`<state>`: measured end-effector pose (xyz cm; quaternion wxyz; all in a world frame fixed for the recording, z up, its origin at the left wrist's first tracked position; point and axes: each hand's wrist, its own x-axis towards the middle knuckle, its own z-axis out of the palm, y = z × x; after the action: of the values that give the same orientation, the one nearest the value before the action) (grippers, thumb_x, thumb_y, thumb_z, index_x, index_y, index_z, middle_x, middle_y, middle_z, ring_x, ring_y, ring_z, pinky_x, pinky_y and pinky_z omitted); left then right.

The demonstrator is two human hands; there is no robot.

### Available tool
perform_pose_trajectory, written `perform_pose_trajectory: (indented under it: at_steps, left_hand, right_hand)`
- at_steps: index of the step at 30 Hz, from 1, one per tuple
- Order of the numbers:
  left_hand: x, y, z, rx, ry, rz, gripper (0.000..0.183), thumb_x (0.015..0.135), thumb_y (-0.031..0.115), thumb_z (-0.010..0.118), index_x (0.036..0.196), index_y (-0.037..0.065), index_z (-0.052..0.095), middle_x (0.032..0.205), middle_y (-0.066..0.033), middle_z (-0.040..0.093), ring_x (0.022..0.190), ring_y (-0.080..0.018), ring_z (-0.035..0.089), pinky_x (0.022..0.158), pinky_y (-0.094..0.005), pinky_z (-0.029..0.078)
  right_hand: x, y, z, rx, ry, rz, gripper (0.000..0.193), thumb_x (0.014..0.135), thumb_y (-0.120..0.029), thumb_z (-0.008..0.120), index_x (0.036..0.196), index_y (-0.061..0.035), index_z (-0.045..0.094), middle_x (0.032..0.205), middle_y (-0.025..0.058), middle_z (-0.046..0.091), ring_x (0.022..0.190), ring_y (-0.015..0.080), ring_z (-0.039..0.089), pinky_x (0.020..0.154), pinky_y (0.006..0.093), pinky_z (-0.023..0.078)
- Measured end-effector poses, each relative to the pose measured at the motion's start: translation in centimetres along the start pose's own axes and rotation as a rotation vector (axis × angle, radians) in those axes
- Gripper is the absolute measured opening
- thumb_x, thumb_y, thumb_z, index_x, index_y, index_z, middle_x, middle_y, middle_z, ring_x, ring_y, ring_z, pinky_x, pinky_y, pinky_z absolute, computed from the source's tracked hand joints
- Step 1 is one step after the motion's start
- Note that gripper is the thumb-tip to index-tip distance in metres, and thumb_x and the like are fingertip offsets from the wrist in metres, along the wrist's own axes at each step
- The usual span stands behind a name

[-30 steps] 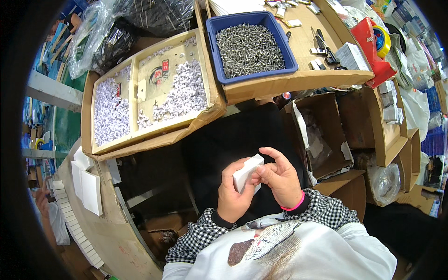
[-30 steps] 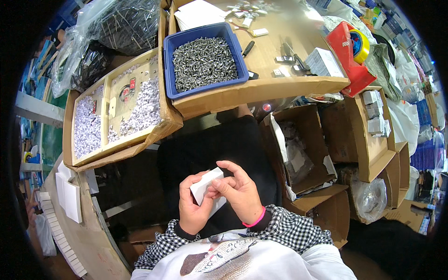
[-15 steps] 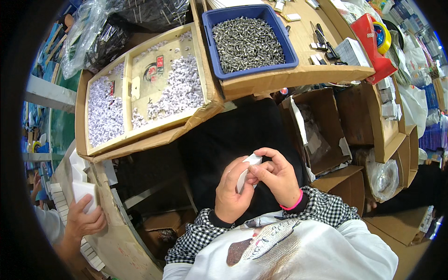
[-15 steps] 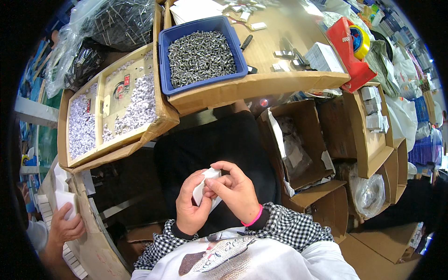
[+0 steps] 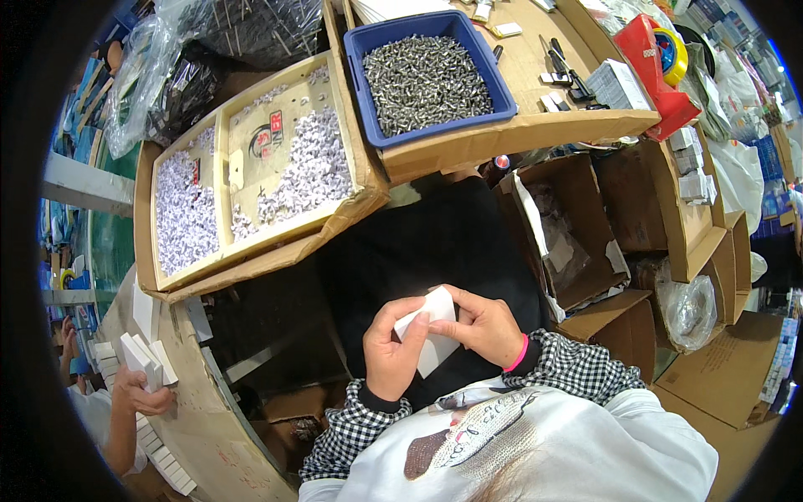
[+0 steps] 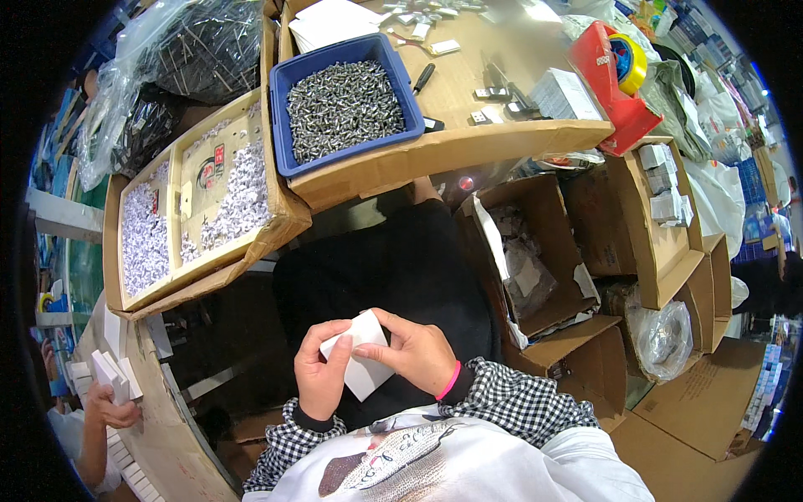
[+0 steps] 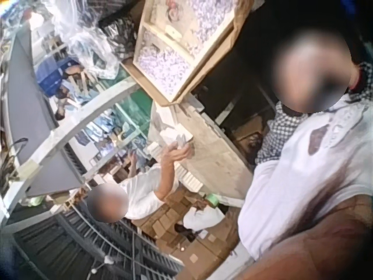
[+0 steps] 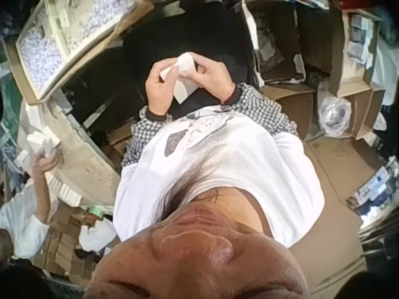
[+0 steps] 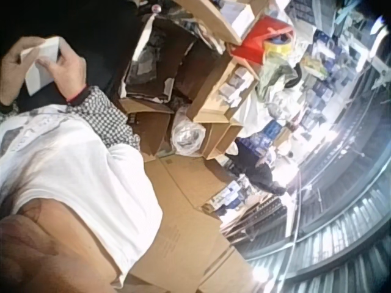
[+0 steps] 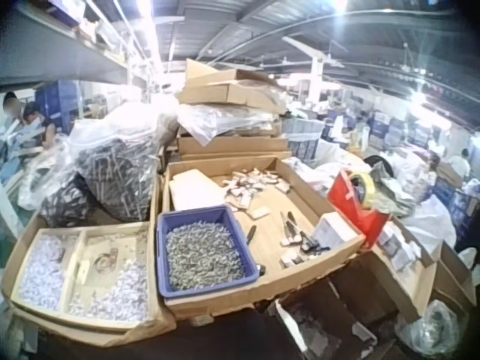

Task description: The person assembles small electronic components into white rectangular boxes. They pick components from trays, place them into the boxes, and seal the boxes with tape. The process is repeated multiple times.

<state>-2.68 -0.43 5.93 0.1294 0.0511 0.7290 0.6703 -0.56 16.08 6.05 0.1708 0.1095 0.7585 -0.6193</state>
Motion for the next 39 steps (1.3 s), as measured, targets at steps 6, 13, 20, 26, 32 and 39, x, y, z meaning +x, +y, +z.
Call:
perform_pose_trajectory:
  at_steps: [6,13,20,26,32,39]
  left_hand:
    - [2.7,2.3,-0.6,0.039,-0.128,-0.136,0.024,0.081,0.008,0.069,0.102,-0.001,0.061,0.093,-0.0074,0.064,0.083,-0.0121,0.060,0.073,-0.0241,0.048]
    - [6.3,4.5,-0.3,0.598,-0.418,0.711,0.078,0.077,0.033,0.072,0.139,0.008,0.031,0.141,-0.0189,0.032,0.131,-0.0396,0.032,0.105,-0.0460,0.029]
    - [5.9,5.7,3.3,0.797,-0.719,0.857,0.075,0.062,0.019,0.080,0.128,0.012,0.046,0.138,-0.0176,0.037,0.116,-0.0402,0.047,0.092,-0.0402,0.046]
    - [4.5,4.4,3.5,0.504,-0.718,0.469,0.075,0.066,0.022,0.079,0.131,0.007,0.045,0.131,-0.0185,0.046,0.111,-0.0352,0.051,0.094,-0.0392,0.043]
    - [3.5,3.1,3.6,0.397,-0.681,0.296,0.071,0.072,0.029,0.077,0.129,0.004,0.044,0.122,-0.0168,0.053,0.110,-0.0320,0.052,0.094,-0.0390,0.043]
    - [3.5,2.6,2.5,0.308,-0.598,0.173,0.073,0.072,0.027,0.078,0.131,0.005,0.042,0.122,-0.0158,0.053,0.109,-0.0304,0.053,0.092,-0.0369,0.044]
  right_hand:
    - [1.5,0.5,-0.6,-0.037,0.162,-0.439,0.042,0.078,-0.023,0.073,0.115,-0.0053,0.060,0.096,0.0103,0.059,0.082,0.0165,0.058,0.073,0.0258,0.048]
    - [2.9,-1.8,-6.7,0.041,-0.178,-0.212,0.061,0.085,-0.024,0.066,0.137,-0.0089,0.038,0.086,0.0115,0.069,0.076,0.0150,0.066,0.070,0.0275,0.052]
    - [3.2,-5.1,-10.0,-0.285,-0.394,-0.097,0.055,0.085,-0.028,0.062,0.130,-0.0035,0.040,0.108,0.0202,0.061,0.097,0.0307,0.062,0.081,0.0343,0.049]
    - [2.9,-11.2,-21.7,-0.874,0.318,-0.736,0.016,0.088,-0.014,0.057,0.099,-0.0064,0.067,0.094,0.0097,0.068,0.078,0.0216,0.066,0.072,0.0308,0.052]
    - [8.6,-14.3,-30.3,-1.447,0.410,-0.549,0.025,0.083,-0.010,0.057,0.107,-0.0106,0.065,0.105,0.0109,0.064,0.099,0.0266,0.059,0.088,0.0351,0.045]
    - [6.6,-15.3,-31.7,-1.325,0.335,-0.353,0.024,0.083,-0.015,0.061,0.105,-0.0066,0.063,0.107,0.0111,0.064,0.103,0.0269,0.058,0.091,0.0370,0.044]
